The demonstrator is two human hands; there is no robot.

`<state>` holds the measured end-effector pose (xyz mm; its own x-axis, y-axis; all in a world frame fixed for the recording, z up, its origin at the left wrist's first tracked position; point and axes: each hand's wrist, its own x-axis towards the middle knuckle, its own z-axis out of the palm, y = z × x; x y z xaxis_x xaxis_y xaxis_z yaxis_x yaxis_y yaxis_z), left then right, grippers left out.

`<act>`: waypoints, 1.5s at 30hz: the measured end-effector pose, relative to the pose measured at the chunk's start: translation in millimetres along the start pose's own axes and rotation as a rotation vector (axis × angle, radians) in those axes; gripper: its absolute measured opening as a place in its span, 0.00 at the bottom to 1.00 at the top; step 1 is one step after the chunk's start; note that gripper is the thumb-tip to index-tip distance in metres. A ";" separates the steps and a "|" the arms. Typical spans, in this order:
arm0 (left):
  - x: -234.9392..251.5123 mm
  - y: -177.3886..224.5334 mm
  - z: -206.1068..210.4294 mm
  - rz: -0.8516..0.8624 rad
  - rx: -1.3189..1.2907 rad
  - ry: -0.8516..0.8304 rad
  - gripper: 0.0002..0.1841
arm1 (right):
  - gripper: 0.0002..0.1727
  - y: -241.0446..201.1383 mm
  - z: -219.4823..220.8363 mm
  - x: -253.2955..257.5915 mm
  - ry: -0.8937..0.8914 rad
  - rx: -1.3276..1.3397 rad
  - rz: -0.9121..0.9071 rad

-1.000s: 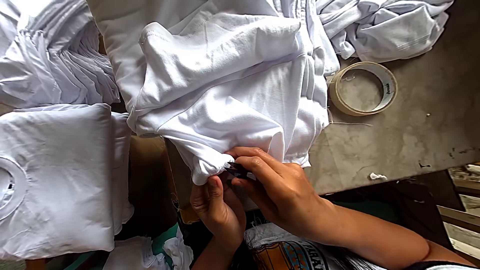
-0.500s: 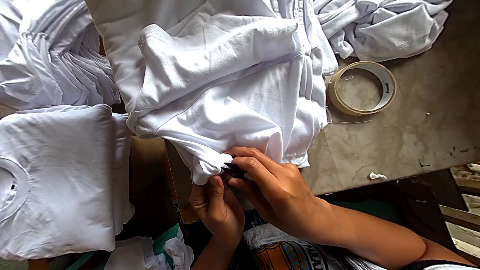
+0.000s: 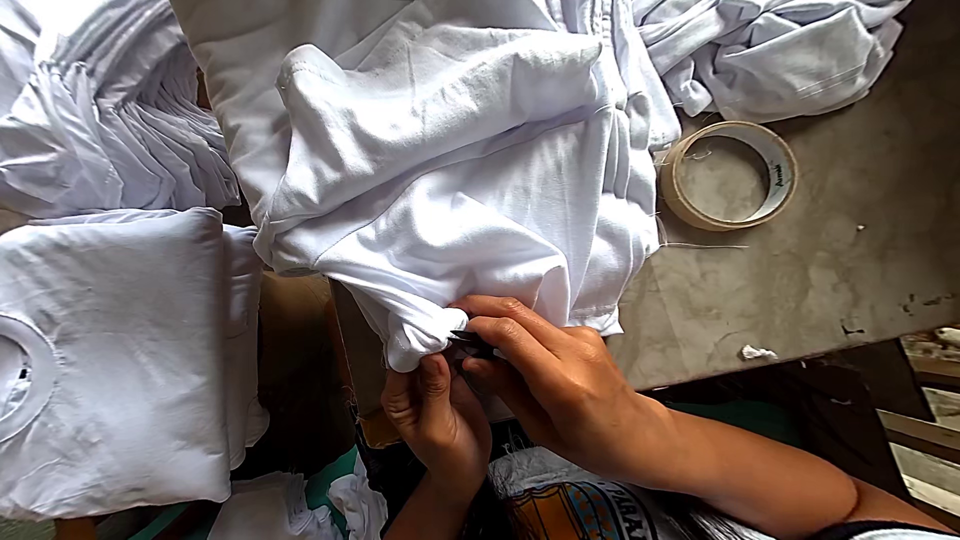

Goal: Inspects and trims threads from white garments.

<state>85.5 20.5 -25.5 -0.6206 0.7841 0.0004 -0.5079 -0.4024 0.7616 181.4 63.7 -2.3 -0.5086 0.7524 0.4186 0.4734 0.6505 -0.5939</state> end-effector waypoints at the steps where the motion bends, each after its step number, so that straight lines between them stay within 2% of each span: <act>1: 0.0 0.0 -0.1 0.003 0.005 -0.002 0.08 | 0.14 -0.1 0.2 0.4 0.001 -0.003 0.000; 18: -0.5 -0.4 -0.5 0.011 0.022 -0.008 0.08 | 0.14 0.9 -2.1 -0.7 -0.007 0.009 -0.003; 24: -1.0 -0.6 -2.1 0.011 0.039 -0.017 0.08 | 0.20 2.4 -3.3 -0.8 0.043 0.192 0.076; 28: -1.3 -2.4 -2.6 0.037 0.050 -0.033 0.09 | 0.15 4.9 3.6 8.5 0.219 0.303 -0.013; 33: -2.6 -3.0 -6.7 0.024 0.019 -0.042 0.10 | 0.04 3.9 7.6 18.8 0.193 0.305 -0.128; 39: -2.0 -3.2 -7.2 0.008 -0.009 -0.029 0.09 | 0.07 22.1 -3.1 17.3 0.250 0.403 -0.040; 41: -0.7 0.1 -9.5 -0.003 -0.039 -0.043 0.09 | 0.06 25.4 -14.5 12.9 0.193 0.481 -0.012; 42: 0.4 2.9 -11.7 0.010 -0.006 -0.058 0.09 | 0.04 24.0 -21.6 7.2 0.101 0.542 -0.018; 44: 3.8 13.2 -16.3 0.103 0.181 -0.101 0.08 | 0.08 16.6 -36.1 -2.9 -0.254 0.609 -0.127; 45: 6.3 21.4 -18.5 0.185 0.313 -0.140 0.07 | 0.08 11.5 -43.0 -2.4 -0.453 0.557 -0.202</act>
<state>59.6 8.0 -21.2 -0.5861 0.7775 0.2281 -0.1746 -0.3960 0.9015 219.1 73.8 19.4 -0.8508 0.4285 0.3041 -0.0343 0.5323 -0.8459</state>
